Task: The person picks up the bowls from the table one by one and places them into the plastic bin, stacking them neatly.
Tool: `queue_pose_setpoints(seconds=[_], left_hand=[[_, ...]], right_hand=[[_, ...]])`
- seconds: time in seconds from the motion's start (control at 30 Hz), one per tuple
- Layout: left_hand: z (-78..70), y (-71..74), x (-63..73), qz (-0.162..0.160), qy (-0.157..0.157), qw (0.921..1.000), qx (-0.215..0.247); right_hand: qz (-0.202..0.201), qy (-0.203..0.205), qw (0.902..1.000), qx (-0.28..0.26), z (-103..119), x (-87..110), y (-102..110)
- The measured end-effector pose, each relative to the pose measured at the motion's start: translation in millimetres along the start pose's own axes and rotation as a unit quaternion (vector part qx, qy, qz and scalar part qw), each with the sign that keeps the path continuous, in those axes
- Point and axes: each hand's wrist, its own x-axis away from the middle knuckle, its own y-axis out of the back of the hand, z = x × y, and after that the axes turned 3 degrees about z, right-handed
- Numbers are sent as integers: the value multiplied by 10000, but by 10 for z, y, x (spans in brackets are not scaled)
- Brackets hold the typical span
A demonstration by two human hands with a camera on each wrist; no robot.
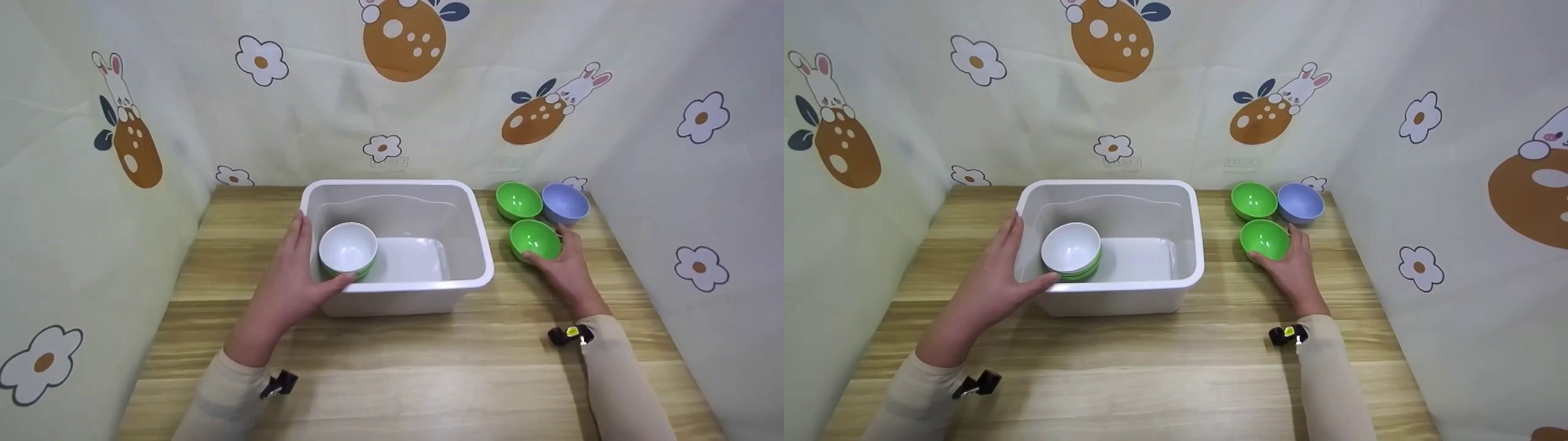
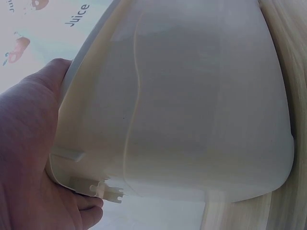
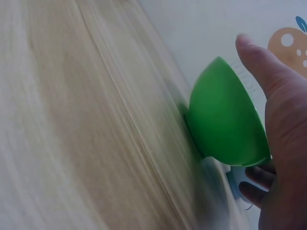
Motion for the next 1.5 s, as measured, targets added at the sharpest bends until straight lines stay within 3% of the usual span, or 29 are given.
queue_pose_setpoints(seconds=[0.33, 1.5], left_hand=[[0, 4, 13, -54, -139, 9998, 110], [-1, 3, 11, 20, 10, 10000, 67]], right_hand=[[-141, 77, 9999, -9, -22, 2, -58], [-152, 366, 9992, 58, -113, -45, -187]])
